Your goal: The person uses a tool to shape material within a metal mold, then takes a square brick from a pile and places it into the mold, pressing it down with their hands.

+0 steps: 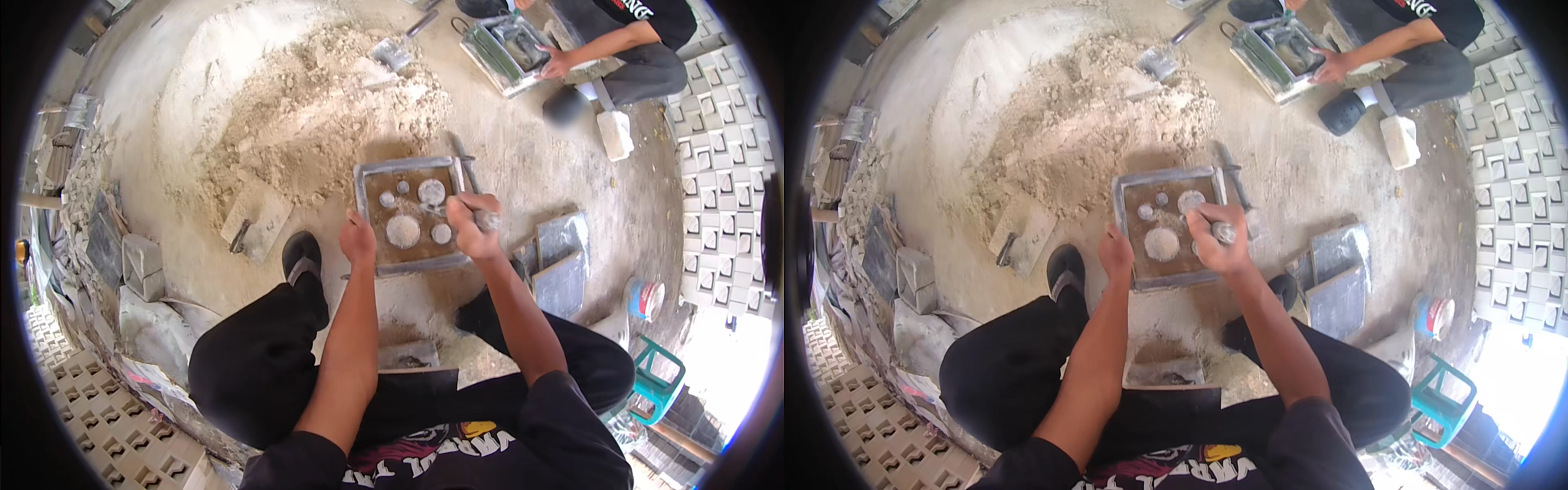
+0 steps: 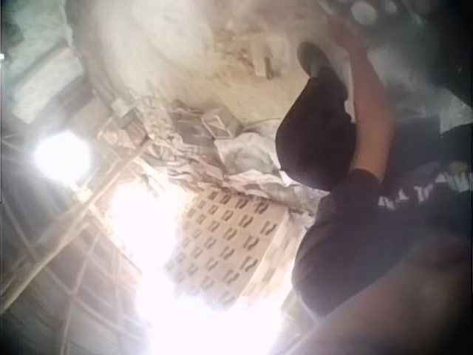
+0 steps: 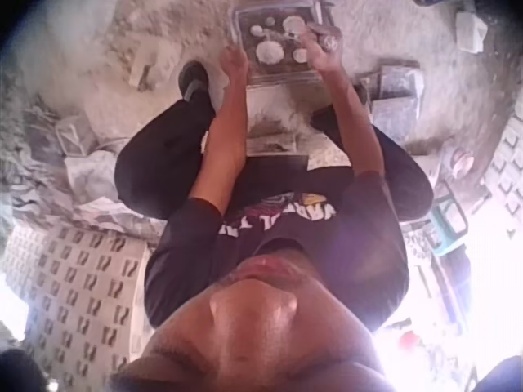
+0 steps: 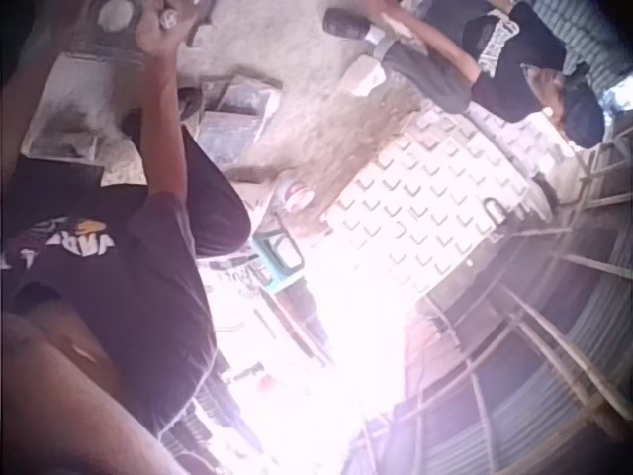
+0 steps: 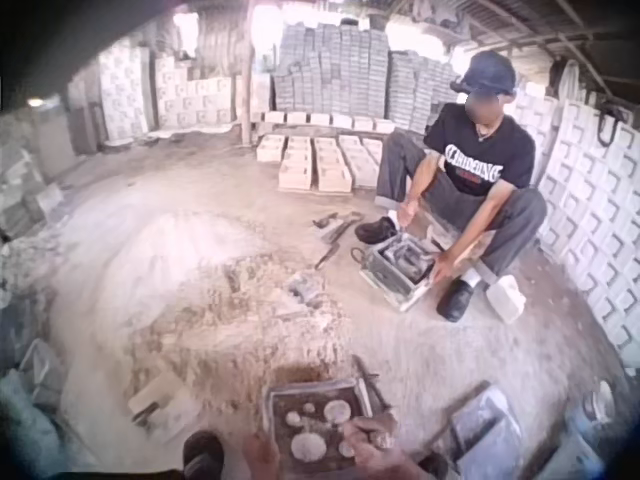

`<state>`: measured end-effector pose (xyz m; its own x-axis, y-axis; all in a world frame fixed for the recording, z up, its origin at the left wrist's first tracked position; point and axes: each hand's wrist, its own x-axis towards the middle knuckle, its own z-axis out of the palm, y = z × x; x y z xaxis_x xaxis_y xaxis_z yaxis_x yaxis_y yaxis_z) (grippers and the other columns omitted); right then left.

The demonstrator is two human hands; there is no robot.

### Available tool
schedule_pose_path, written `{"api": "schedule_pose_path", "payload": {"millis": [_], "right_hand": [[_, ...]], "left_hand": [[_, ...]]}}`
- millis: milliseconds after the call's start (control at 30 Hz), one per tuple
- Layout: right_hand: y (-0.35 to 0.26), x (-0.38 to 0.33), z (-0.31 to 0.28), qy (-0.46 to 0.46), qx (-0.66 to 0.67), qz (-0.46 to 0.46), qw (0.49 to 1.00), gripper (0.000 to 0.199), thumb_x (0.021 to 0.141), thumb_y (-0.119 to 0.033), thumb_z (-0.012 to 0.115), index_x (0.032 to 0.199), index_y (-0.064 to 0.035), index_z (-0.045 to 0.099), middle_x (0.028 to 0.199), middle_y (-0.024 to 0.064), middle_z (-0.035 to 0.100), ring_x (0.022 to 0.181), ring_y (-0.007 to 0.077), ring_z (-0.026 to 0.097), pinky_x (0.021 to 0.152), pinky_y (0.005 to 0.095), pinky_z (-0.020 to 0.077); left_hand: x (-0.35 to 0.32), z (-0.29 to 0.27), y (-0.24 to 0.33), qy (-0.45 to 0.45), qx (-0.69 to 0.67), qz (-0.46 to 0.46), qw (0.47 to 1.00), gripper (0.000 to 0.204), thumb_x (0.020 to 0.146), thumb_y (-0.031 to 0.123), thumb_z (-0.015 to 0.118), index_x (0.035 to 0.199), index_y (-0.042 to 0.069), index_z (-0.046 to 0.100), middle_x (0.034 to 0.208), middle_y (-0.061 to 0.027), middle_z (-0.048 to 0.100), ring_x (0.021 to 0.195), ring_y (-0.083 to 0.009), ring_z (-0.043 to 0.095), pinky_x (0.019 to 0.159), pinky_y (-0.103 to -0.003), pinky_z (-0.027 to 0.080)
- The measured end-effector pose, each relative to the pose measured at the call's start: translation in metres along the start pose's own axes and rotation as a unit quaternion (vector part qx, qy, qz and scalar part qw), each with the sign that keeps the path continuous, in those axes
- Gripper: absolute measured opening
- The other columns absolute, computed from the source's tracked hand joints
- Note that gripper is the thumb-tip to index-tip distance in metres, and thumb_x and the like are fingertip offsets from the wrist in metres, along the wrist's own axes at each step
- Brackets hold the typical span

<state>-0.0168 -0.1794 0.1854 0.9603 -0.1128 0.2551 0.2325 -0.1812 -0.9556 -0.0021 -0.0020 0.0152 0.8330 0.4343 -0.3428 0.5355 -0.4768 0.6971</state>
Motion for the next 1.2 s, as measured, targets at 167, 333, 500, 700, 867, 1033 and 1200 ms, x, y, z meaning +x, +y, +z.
{"api": "schedule_pose_path", "payload": {"millis": [167,333,500,700,867,1033,1200], "right_hand": [[-0.018,0.007,-0.011,0.027,0.012,0.096,0.995,0.038,0.089,-0.008,0.056,0.055,-0.0037,0.041,0.053,-0.0062,0.037,0.053,0.0029,0.030,0.044,0.0266,0.0243],[0.006,0.003,-0.027,0.059,0.007,0.092,0.994,0.037,0.088,-0.008,0.058,0.055,-0.0022,0.042,0.051,-0.0051,0.038,0.052,0.0034,0.032,0.045,0.0269,0.0255],[-0.007,0.007,-0.034,-0.069,0.006,0.094,0.993,0.034,0.083,-0.016,0.055,0.055,-0.0035,0.040,0.053,-0.0023,0.036,0.051,0.0072,0.032,0.046,0.0273,0.0255],[0.008,0.005,-0.042,-0.116,0.069,0.047,0.990,0.009,0.084,0.001,0.061,0.086,-0.0033,0.053,0.064,0.0017,0.051,0.057,0.0071,0.040,0.050,0.0278,0.0339],[0.037,-0.002,-0.032,-0.050,0.224,0.090,0.969,0.022,0.089,-0.010,0.058,0.071,-0.0061,0.048,0.061,-0.0029,0.045,0.057,0.0055,0.038,0.048,0.0269,0.0304],[0.017,0.007,-0.036,-0.148,0.112,0.071,0.980,0.045,0.093,-0.035,0.056,0.058,-0.0081,0.046,0.054,-0.0068,0.035,0.053,0.0051,0.032,0.047,0.0261,0.0230],[0.010,0.000,-0.022,-0.131,0.071,0.077,0.986,0.028,0.085,-0.021,0.070,0.069,-0.0042,0.054,0.062,-0.0022,0.048,0.058,0.0080,0.043,0.052,0.0276,0.0353]], "left_hand": [[0.006,0.002,-0.008,-0.003,0.028,-0.006,1.000,0.061,0.095,0.040,0.028,0.086,-0.007,0.065,0.085,-0.0304,0.062,0.085,-0.0490,0.057,0.079,-0.054,0.042],[-0.002,0.007,0.000,0.018,0.027,0.008,0.999,0.061,0.095,0.040,0.028,0.083,-0.008,0.065,0.084,-0.0303,0.062,0.084,-0.0483,0.058,0.078,-0.054,0.043],[0.006,0.008,-0.011,0.024,0.025,0.014,0.999,0.063,0.095,0.041,0.027,0.083,-0.007,0.066,0.084,-0.0296,0.063,0.083,-0.0476,0.058,0.078,-0.054,0.043],[-0.005,-0.004,0.008,0.008,0.024,0.013,1.000,0.064,0.095,0.042,0.026,0.082,-0.006,0.066,0.084,-0.0289,0.063,0.084,-0.0469,0.059,0.078,-0.053,0.043],[0.001,0.002,0.001,0.013,0.017,0.000,1.000,0.065,0.095,0.043,0.026,0.082,-0.006,0.067,0.085,-0.0290,0.063,0.086,-0.0470,0.058,0.080,-0.052,0.043],[0.005,0.002,-0.006,0.004,0.037,0.009,0.999,0.064,0.095,0.042,0.026,0.083,-0.006,0.067,0.086,-0.0294,0.063,0.087,-0.0473,0.058,0.080,-0.053,0.042],[0.007,0.007,-0.008,0.000,0.038,0.007,0.999,0.062,0.095,0.041,0.027,0.085,-0.006,0.066,0.086,-0.0292,0.063,0.086,-0.0476,0.058,0.080,-0.054,0.042]]}}
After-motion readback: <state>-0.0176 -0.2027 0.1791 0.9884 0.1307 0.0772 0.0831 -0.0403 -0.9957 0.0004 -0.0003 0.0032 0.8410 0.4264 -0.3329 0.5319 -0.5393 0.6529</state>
